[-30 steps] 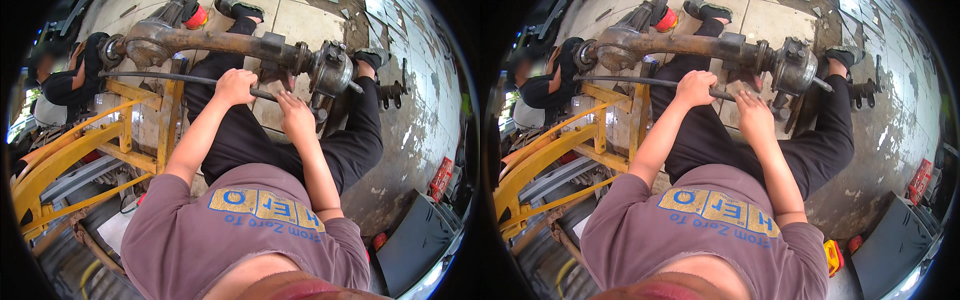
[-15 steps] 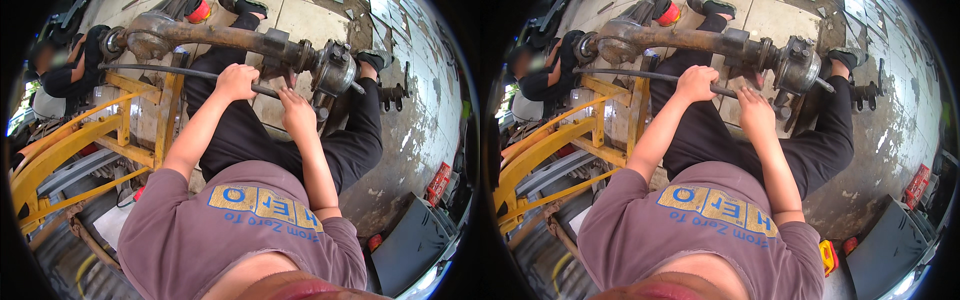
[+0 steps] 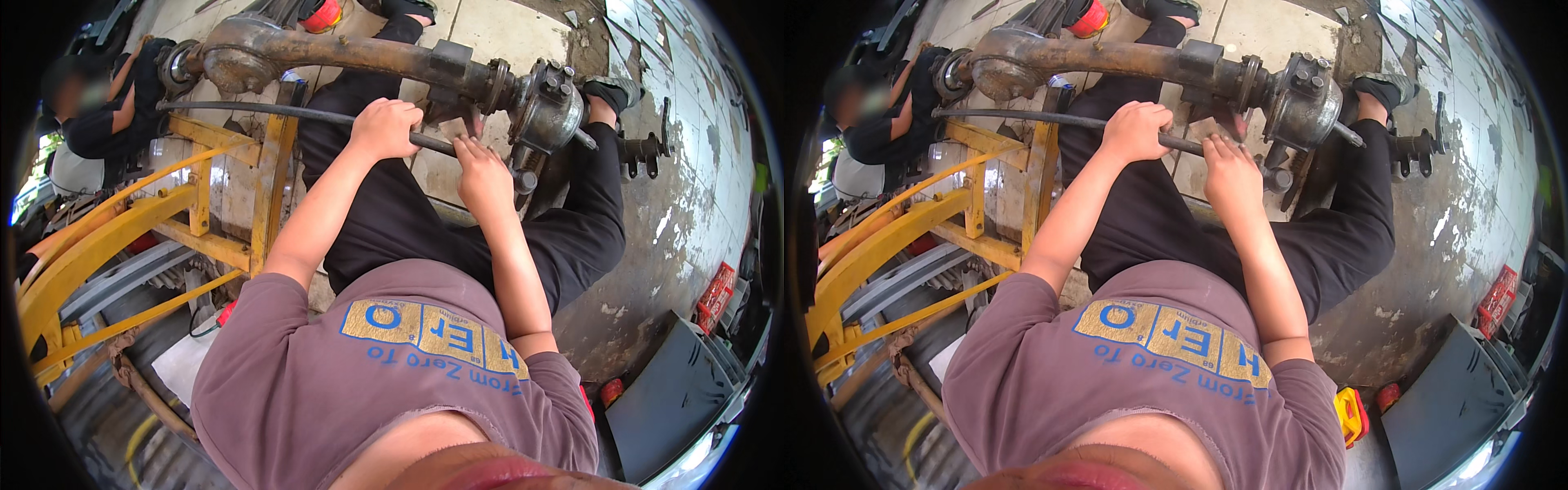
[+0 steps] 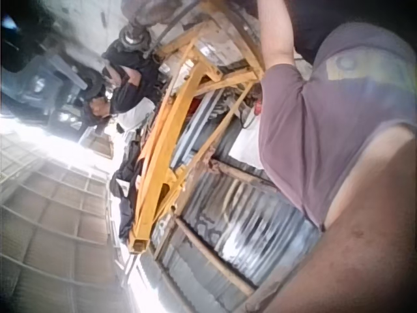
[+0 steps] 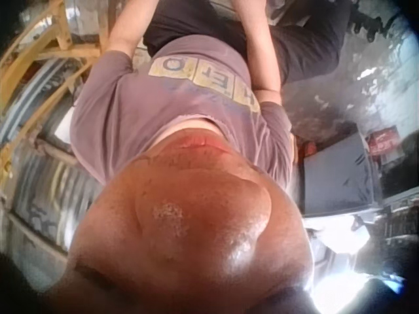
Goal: The person sits on the floor and uses a long metal bar to rotate and manipulate a vehicle axle assembly mounted on a yellow stand. The person repeatedly turns the axle and adjusts the bar's position throughout the clip.
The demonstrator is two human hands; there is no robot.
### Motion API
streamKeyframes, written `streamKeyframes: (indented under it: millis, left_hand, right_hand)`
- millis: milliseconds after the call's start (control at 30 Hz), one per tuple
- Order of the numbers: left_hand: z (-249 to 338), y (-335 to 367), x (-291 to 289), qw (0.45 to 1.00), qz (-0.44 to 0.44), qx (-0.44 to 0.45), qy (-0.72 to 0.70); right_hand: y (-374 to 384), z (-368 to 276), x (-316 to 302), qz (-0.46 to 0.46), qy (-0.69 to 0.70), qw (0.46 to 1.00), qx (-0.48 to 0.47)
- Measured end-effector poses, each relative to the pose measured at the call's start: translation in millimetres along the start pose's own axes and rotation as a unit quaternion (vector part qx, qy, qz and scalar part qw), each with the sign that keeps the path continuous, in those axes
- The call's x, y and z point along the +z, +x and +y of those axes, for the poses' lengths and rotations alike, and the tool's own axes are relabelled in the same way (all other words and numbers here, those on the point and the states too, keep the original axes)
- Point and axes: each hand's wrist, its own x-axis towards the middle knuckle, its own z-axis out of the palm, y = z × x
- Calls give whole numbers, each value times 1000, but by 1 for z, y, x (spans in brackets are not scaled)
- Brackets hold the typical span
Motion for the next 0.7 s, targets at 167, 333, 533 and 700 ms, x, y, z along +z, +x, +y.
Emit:
streamKeyframes:
  millis: [167, 333, 533, 700]
  left_hand:
    - [-1, 2, 7, 999, 34, 16, -13]
    - [0, -1, 0, 1000, -3, -7, 0]
    - [0, 0, -1, 1000, -4, -5, 5]
    - [3, 4, 3, 1000, 6, -4, -5]
  right_hand:
    - [-9, 3, -3, 23, 15, 1000, -5]
    - [-5, 1, -4, 2, 10, 1000, -5]
    - [7, 6, 2, -16, 8, 1000, 12]
    - [-4, 7, -3, 1, 3, 1000, 3]
